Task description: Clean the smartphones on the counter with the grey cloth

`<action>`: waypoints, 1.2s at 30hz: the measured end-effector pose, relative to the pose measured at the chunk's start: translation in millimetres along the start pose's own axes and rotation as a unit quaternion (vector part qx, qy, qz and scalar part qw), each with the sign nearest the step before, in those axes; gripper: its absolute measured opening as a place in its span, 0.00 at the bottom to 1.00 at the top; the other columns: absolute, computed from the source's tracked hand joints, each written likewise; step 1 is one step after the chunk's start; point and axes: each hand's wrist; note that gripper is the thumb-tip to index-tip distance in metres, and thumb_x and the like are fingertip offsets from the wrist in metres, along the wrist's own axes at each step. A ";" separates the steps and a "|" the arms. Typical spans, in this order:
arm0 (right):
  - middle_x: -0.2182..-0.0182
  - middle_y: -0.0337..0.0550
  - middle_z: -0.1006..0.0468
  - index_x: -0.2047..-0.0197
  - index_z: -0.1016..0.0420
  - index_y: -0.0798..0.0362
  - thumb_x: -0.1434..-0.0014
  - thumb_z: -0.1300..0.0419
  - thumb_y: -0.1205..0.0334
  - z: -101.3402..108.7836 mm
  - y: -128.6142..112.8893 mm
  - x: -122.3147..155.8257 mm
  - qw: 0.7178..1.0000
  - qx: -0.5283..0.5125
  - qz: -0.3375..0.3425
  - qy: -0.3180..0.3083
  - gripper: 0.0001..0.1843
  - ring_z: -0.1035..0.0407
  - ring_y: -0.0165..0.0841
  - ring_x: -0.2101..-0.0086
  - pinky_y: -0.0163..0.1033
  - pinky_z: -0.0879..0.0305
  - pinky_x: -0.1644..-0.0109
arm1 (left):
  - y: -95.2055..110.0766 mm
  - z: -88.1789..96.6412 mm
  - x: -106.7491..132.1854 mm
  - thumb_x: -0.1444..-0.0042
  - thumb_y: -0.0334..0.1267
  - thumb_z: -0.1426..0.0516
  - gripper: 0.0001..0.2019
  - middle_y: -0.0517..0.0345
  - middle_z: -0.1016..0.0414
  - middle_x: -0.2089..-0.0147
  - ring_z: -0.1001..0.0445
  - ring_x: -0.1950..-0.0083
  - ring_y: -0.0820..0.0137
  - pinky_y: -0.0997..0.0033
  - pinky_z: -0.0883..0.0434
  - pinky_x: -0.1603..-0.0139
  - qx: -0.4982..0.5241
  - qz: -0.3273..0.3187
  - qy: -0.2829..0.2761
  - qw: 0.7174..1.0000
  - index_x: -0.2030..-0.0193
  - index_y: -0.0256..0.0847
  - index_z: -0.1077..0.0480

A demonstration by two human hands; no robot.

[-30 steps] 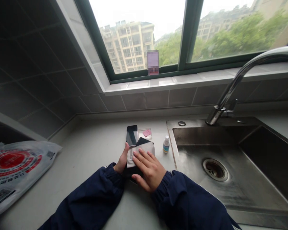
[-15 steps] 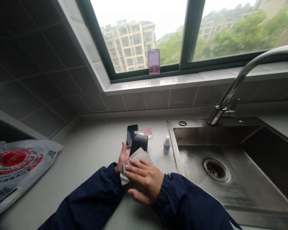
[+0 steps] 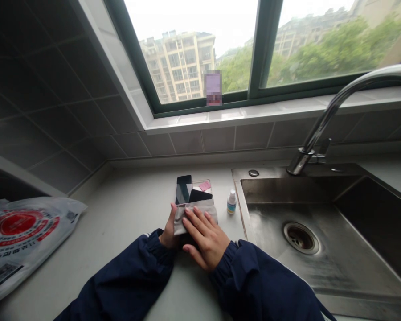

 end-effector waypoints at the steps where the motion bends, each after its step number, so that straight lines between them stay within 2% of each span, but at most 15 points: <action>1: 0.30 0.54 0.53 0.29 0.52 0.60 0.33 0.50 0.56 -0.6 0.4 0.2 1.000 0.011 -0.012 0.001 0.34 0.62 0.47 0.31 0.55 0.51 0.32 | -1.7 -0.4 -0.5 0.39 0.65 0.61 0.42 0.36 0.25 0.45 0.35 0.35 0.57 0.60 0.48 0.30 -0.007 -0.015 -0.005 1.000 0.43 0.25 0.30; 5: 0.30 0.56 0.55 0.28 0.55 0.61 0.33 0.50 0.55 -4.4 3.3 1.9 0.996 0.051 -0.063 0.020 0.35 0.63 0.49 0.31 0.59 0.48 0.33 | -5.0 -3.0 -4.3 0.36 0.60 0.61 0.37 0.41 0.33 0.37 0.43 0.30 0.58 0.58 0.55 0.28 -0.030 -0.065 -0.021 0.997 0.37 0.30 0.36; 9: 0.30 0.56 0.53 0.28 0.58 0.59 0.33 0.51 0.55 -5.3 5.8 2.4 0.992 0.074 -0.086 0.052 0.36 0.61 0.51 0.31 0.60 0.46 0.35 | -2.5 -8.4 -6.2 0.35 0.58 0.59 0.35 0.44 0.37 0.33 0.47 0.29 0.58 0.61 0.56 0.28 -0.068 -0.066 -0.025 0.995 0.34 0.33 0.40; 12: 0.30 0.56 0.52 0.27 0.58 0.58 0.33 0.50 0.56 -2.7 7.2 1.2 0.989 0.081 -0.092 0.078 0.36 0.60 0.51 0.32 0.60 0.47 0.35 | 0.6 -14.1 -4.6 0.36 0.58 0.56 0.34 0.45 0.36 0.34 0.47 0.28 0.57 0.61 0.55 0.28 -0.102 -0.056 -0.025 0.993 0.34 0.34 0.38; 17: 0.31 0.56 0.51 0.28 0.56 0.59 0.34 0.49 0.57 2.8 11.7 -1.8 0.986 0.074 -0.099 0.113 0.36 0.59 0.53 0.32 0.61 0.47 0.34 | 3.1 -15.4 0.1 0.41 0.63 0.53 0.38 0.40 0.34 0.36 0.42 0.31 0.51 0.56 0.48 0.31 -0.147 -0.021 -0.037 0.988 0.36 0.33 0.36; 22: 0.31 0.54 0.50 0.28 0.57 0.57 0.34 0.48 0.59 6.4 14.6 -3.0 0.984 0.066 -0.100 0.132 0.36 0.58 0.52 0.32 0.61 0.48 0.34 | 2.4 -9.4 2.3 0.42 0.66 0.55 0.41 0.37 0.30 0.40 0.31 0.40 0.48 0.49 0.37 0.39 -0.162 0.024 -0.057 0.985 0.32 0.36 0.42; 24: 0.31 0.54 0.49 0.27 0.57 0.57 0.34 0.48 0.59 6.1 14.5 -2.7 0.983 0.071 -0.103 0.133 0.36 0.58 0.52 0.32 0.62 0.49 0.34 | 2.0 -9.1 2.5 0.42 0.66 0.56 0.41 0.38 0.30 0.39 0.31 0.39 0.49 0.50 0.38 0.39 -0.169 0.021 -0.057 0.984 0.32 0.37 0.42; 28: 0.31 0.55 0.49 0.27 0.59 0.57 0.34 0.49 0.57 4.6 13.9 -1.3 0.984 0.084 -0.101 0.120 0.37 0.58 0.53 0.32 0.64 0.53 0.34 | 1.4 -10.8 2.8 0.41 0.64 0.56 0.38 0.42 0.33 0.36 0.39 0.33 0.51 0.54 0.44 0.33 -0.179 0.017 -0.059 0.982 0.33 0.37 0.39; 33: 0.31 0.54 0.50 0.28 0.57 0.57 0.35 0.48 0.53 8.3 12.7 -1.5 0.991 0.084 -0.077 0.073 0.38 0.60 0.52 0.32 0.65 0.61 0.32 | -1.1 -6.2 2.3 0.39 0.62 0.54 0.36 0.46 0.38 0.32 0.48 0.28 0.54 0.55 0.52 0.29 -0.149 -0.010 -0.060 0.987 0.31 0.41 0.42; 36: 0.31 0.52 0.49 0.28 0.55 0.57 0.35 0.47 0.53 10.0 10.7 -2.1 0.994 0.082 -0.055 0.042 0.37 0.59 0.50 0.32 0.63 0.66 0.31 | -2.6 -0.6 0.7 0.38 0.61 0.56 0.36 0.45 0.38 0.33 0.48 0.28 0.55 0.57 0.56 0.28 -0.111 -0.005 -0.051 0.992 0.32 0.38 0.42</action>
Point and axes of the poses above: each hand's wrist, its own x-axis away from the middle knuckle, its own z-axis out of the back of the hand, y = z × x
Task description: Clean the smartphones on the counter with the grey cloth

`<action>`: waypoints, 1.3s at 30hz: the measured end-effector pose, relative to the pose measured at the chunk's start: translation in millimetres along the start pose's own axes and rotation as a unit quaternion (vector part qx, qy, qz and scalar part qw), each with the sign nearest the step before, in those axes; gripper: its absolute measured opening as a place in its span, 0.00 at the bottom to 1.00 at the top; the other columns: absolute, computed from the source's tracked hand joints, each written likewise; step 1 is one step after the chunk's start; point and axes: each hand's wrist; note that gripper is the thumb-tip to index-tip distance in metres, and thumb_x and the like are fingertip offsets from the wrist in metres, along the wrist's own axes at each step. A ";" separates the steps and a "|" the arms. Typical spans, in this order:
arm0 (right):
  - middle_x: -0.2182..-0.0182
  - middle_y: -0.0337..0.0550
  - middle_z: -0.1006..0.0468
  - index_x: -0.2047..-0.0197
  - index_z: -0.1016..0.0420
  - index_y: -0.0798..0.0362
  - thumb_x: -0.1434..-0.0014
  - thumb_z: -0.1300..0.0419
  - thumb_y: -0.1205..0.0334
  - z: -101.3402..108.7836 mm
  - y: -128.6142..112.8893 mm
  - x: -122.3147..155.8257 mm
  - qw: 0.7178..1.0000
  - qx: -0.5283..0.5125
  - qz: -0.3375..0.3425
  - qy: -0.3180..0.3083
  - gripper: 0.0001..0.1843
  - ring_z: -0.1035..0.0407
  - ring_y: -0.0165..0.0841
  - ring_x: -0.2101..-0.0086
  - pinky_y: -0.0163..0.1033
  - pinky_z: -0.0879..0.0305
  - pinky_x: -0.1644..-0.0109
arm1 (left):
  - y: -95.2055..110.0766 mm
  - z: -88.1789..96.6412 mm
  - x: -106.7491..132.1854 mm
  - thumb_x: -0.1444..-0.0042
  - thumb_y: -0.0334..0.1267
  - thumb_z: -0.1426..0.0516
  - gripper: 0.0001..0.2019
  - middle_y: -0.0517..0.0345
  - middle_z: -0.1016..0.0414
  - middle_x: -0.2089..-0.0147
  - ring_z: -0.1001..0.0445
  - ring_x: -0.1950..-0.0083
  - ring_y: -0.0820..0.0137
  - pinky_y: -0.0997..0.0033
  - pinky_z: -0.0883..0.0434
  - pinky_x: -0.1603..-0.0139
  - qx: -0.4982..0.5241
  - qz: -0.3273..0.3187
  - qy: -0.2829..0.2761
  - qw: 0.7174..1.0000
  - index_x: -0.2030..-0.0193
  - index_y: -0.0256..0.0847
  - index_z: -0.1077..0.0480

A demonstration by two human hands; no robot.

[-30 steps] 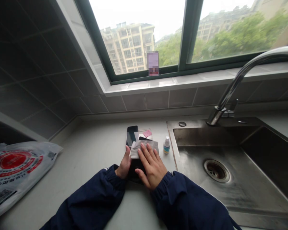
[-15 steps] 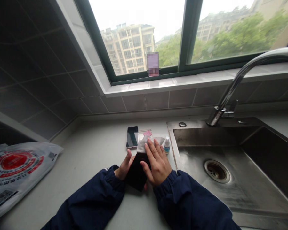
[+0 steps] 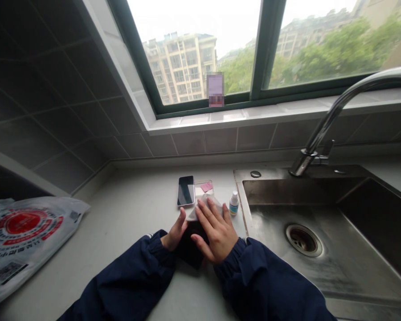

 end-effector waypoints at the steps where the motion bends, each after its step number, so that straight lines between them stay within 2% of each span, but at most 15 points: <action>1: 0.31 0.52 0.49 0.28 0.54 0.58 0.35 0.47 0.53 -0.2 -1.0 0.1 1.000 -0.003 0.009 -0.008 0.37 0.59 0.50 0.32 0.62 0.68 0.30 | -0.5 1.3 -0.6 0.38 0.62 0.57 0.37 0.44 0.37 0.33 0.48 0.28 0.55 0.57 0.57 0.28 0.017 0.007 -0.001 1.000 0.32 0.36 0.41; 4: 0.31 0.50 0.49 0.29 0.50 0.58 0.35 0.48 0.53 -3.2 -5.2 1.4 0.999 -0.028 0.033 -0.023 0.35 0.59 0.48 0.32 0.60 0.67 0.30 | -0.4 2.5 -2.7 0.39 0.63 0.56 0.39 0.38 0.34 0.36 0.45 0.29 0.54 0.56 0.56 0.28 0.071 0.005 0.010 0.997 0.35 0.30 0.38; 10: 0.32 0.50 0.47 0.30 0.48 0.58 0.35 0.48 0.51 -8.8 -10.8 4.0 0.994 -0.081 0.061 -0.047 0.35 0.59 0.46 0.31 0.56 0.57 0.30 | 5.7 -2.1 -5.7 0.40 0.65 0.60 0.44 0.30 0.27 0.45 0.34 0.36 0.52 0.54 0.50 0.30 0.121 -0.014 0.080 0.989 0.40 0.20 0.36; 14: 0.33 0.50 0.43 0.32 0.44 0.56 0.34 0.49 0.51 -4.7 -9.9 3.7 0.990 -0.099 0.087 -0.056 0.32 0.57 0.44 0.32 0.57 0.59 0.30 | 10.9 -2.1 -4.8 0.42 0.68 0.58 0.47 0.29 0.25 0.48 0.30 0.40 0.50 0.53 0.44 0.33 0.127 -0.002 0.092 0.988 0.39 0.19 0.37; 19: 0.37 0.47 0.35 0.36 0.35 0.55 0.33 0.49 0.54 2.3 -12.4 3.3 0.984 -0.117 0.123 -0.052 0.25 0.50 0.42 0.34 0.58 0.65 0.29 | 16.8 3.1 -2.9 0.46 0.72 0.59 0.50 0.29 0.26 0.48 0.27 0.44 0.48 0.51 0.38 0.39 0.131 0.023 0.082 0.988 0.37 0.23 0.38; 23: 0.41 0.45 0.29 0.44 0.28 0.54 0.34 0.46 0.57 0.7 -16.8 3.3 0.977 -0.146 0.155 -0.023 0.19 0.48 0.38 0.34 0.52 0.55 0.29 | 20.0 4.6 -2.7 0.49 0.74 0.58 0.51 0.32 0.25 0.49 0.27 0.46 0.47 0.48 0.36 0.42 0.132 0.001 0.084 0.988 0.37 0.27 0.37; 26: 0.43 0.43 0.27 0.49 0.25 0.54 0.35 0.44 0.63 -5.3 -17.0 3.9 0.974 -0.157 0.159 0.022 0.13 0.44 0.35 0.36 0.49 0.49 0.30 | 21.8 4.2 -3.0 0.49 0.75 0.59 0.51 0.31 0.25 0.50 0.27 0.47 0.46 0.46 0.37 0.42 0.130 -0.029 0.085 0.987 0.39 0.26 0.35; 32: 0.46 0.44 0.24 0.49 0.24 0.53 0.35 0.45 0.68 -12.2 -10.3 6.1 0.977 -0.145 0.128 0.088 0.13 0.40 0.34 0.38 0.45 0.41 0.33 | 21.7 2.0 -4.0 0.45 0.71 0.59 0.46 0.35 0.24 0.53 0.25 0.50 0.48 0.45 0.37 0.42 0.141 -0.070 0.090 0.984 0.41 0.27 0.34; 36: 0.45 0.46 0.25 0.46 0.26 0.54 0.35 0.46 0.71 -10.8 -8.8 5.4 0.979 -0.131 0.131 0.087 0.16 0.40 0.36 0.37 0.49 0.44 0.32 | 18.9 1.3 -4.4 0.44 0.70 0.58 0.45 0.34 0.23 0.53 0.25 0.50 0.49 0.48 0.36 0.42 0.143 -0.070 0.099 0.982 0.41 0.26 0.34; 39: 0.41 0.47 0.29 0.39 0.33 0.54 0.35 0.48 0.67 -9.7 -12.9 5.0 0.985 -0.102 0.133 0.028 0.21 0.45 0.39 0.35 0.57 0.55 0.30 | 18.6 2.9 -4.1 0.46 0.72 0.58 0.47 0.33 0.23 0.52 0.24 0.51 0.50 0.50 0.34 0.44 0.129 -0.038 0.112 0.984 0.40 0.26 0.34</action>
Point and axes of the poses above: each hand's wrist, its own x-axis away from the middle knuckle, its own z-axis out of the back of the hand, y = z × x
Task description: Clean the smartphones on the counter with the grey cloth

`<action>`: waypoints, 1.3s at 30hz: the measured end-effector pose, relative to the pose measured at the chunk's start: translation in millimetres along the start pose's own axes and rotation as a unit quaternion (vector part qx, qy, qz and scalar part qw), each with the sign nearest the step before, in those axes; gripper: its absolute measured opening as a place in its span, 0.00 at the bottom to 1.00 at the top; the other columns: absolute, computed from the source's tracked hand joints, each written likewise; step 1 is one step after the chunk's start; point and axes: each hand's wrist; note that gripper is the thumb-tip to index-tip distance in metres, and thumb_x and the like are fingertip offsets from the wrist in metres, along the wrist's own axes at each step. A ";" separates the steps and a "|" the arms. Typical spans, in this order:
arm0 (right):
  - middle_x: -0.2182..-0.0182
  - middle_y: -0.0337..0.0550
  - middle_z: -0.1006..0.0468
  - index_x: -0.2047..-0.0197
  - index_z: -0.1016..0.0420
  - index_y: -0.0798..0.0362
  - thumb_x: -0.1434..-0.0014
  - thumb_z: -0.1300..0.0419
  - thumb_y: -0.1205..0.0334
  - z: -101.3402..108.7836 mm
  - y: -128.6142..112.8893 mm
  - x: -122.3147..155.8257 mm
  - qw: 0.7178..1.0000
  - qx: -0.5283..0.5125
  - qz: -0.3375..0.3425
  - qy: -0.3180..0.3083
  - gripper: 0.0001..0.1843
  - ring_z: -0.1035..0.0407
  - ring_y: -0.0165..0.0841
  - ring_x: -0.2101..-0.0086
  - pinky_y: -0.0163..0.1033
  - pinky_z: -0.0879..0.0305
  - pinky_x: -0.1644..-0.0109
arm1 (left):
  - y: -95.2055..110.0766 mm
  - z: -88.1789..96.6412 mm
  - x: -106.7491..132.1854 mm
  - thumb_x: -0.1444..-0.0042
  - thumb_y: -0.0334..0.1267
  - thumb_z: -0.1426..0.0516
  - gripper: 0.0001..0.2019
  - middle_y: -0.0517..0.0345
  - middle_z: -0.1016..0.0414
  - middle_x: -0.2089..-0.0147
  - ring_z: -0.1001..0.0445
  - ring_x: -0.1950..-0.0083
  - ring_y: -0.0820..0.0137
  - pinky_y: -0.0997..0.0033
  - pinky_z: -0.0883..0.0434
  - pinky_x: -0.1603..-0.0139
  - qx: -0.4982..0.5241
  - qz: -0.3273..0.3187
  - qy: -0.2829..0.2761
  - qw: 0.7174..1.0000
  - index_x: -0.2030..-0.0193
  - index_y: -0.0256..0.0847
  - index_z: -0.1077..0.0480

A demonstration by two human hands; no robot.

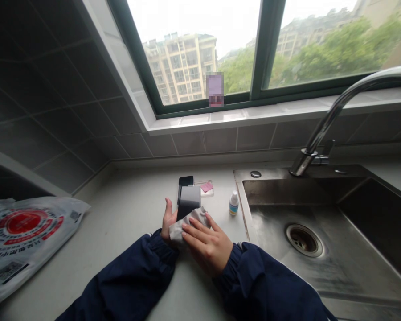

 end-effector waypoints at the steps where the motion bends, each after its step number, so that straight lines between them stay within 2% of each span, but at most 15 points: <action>1: 0.39 0.48 0.32 0.37 0.36 0.54 0.35 0.48 0.64 -0.1 -2.3 -0.4 1.000 0.003 -0.008 -0.029 0.23 0.47 0.40 0.35 0.60 0.60 0.29 | 0.5 0.6 -0.1 0.47 0.73 0.58 0.48 0.33 0.24 0.52 0.24 0.51 0.50 0.50 0.33 0.44 -0.005 0.014 0.003 1.000 0.39 0.27 0.35; 5: 0.35 0.51 0.39 0.32 0.44 0.55 0.36 0.48 0.56 -1.3 -11.4 -0.8 0.995 -0.002 -0.030 -0.100 0.31 0.53 0.43 0.33 0.61 0.71 0.30 | 1.5 2.8 -0.6 0.48 0.73 0.59 0.49 0.33 0.25 0.49 0.24 0.48 0.51 0.52 0.31 0.45 -0.014 0.030 0.012 0.999 0.36 0.30 0.38; 8: 0.33 0.51 0.43 0.30 0.47 0.56 0.35 0.47 0.51 -2.4 -12.8 -0.5 0.994 0.025 -0.048 -0.100 0.34 0.56 0.44 0.32 0.60 0.76 0.30 | -2.6 4.8 -0.3 0.46 0.71 0.58 0.46 0.34 0.25 0.48 0.25 0.46 0.51 0.53 0.32 0.43 -0.027 0.019 0.011 0.999 0.36 0.30 0.38; 11: 0.32 0.49 0.46 0.29 0.51 0.56 0.34 0.48 0.52 -2.0 -9.2 -0.7 0.991 0.065 -0.080 -0.083 0.34 0.57 0.45 0.32 0.60 0.81 0.30 | -10.2 6.1 0.9 0.44 0.69 0.56 0.45 0.32 0.25 0.48 0.28 0.42 0.51 0.55 0.37 0.37 -0.042 0.007 -0.018 0.999 0.40 0.24 0.35; 13: 0.32 0.49 0.47 0.29 0.52 0.55 0.33 0.49 0.53 -0.2 -5.9 -1.3 0.989 0.085 -0.097 -0.072 0.34 0.57 0.45 0.32 0.60 0.80 0.30 | -14.7 5.5 2.0 0.43 0.67 0.55 0.43 0.33 0.25 0.48 0.32 0.38 0.51 0.56 0.42 0.33 -0.053 0.002 -0.044 0.998 0.43 0.23 0.32; 17: 0.32 0.51 0.46 0.28 0.55 0.56 0.34 0.48 0.55 4.6 -2.6 -2.7 0.986 0.105 -0.123 -0.045 0.36 0.56 0.47 0.32 0.62 0.73 0.30 | -18.2 2.0 4.3 0.39 0.63 0.55 0.38 0.37 0.30 0.39 0.40 0.32 0.52 0.54 0.51 0.29 -0.073 -0.023 -0.082 0.994 0.38 0.28 0.34; 21: 0.32 0.51 0.46 0.28 0.57 0.55 0.34 0.49 0.57 7.7 -2.1 -4.2 0.979 0.126 -0.160 0.003 0.36 0.54 0.49 0.33 0.63 0.70 0.31 | -15.6 1.4 6.2 0.40 0.64 0.56 0.40 0.40 0.35 0.35 0.43 0.30 0.52 0.54 0.49 0.31 -0.076 0.004 -0.101 0.992 0.33 0.33 0.41; 28: 0.32 0.53 0.45 0.27 0.58 0.54 0.36 0.48 0.61 9.5 7.7 -4.1 0.968 0.122 -0.200 0.090 0.37 0.51 0.52 0.34 0.67 0.58 0.33 | -10.6 0.6 7.1 0.42 0.68 0.59 0.42 0.36 0.27 0.44 0.27 0.45 0.47 0.46 0.33 0.45 -0.103 0.095 -0.126 0.982 0.33 0.36 0.42; 32: 0.34 0.53 0.41 0.28 0.53 0.53 0.37 0.47 0.62 13.9 9.4 -5.3 0.969 0.091 -0.198 0.118 0.36 0.47 0.52 0.35 0.67 0.53 0.34 | -10.7 -1.0 7.9 0.43 0.68 0.57 0.41 0.37 0.24 0.51 0.23 0.53 0.48 0.45 0.30 0.52 -0.119 0.110 -0.150 0.975 0.34 0.37 0.42; 37: 0.39 0.52 0.35 0.29 0.49 0.52 0.38 0.46 0.63 20.1 9.9 -6.8 0.971 0.053 -0.191 0.135 0.35 0.40 0.50 0.39 0.65 0.51 0.34 | -9.3 3.8 10.3 0.42 0.67 0.58 0.41 0.42 0.21 0.66 0.21 0.69 0.56 0.49 0.27 0.60 -0.173 0.152 -0.191 0.954 0.35 0.34 0.41; 39: 0.39 0.51 0.35 0.29 0.49 0.52 0.38 0.46 0.63 21.0 10.8 -6.9 0.972 0.051 -0.185 0.132 0.35 0.41 0.51 0.39 0.65 0.52 0.34 | -9.7 8.7 10.6 0.40 0.66 0.60 0.41 0.41 0.22 0.68 0.21 0.70 0.56 0.51 0.27 0.60 -0.194 0.165 -0.185 0.949 0.37 0.30 0.39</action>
Point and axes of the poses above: each hand's wrist, its own x-axis away from the middle knuckle, its own z-axis out of the back of the hand, y = z × x
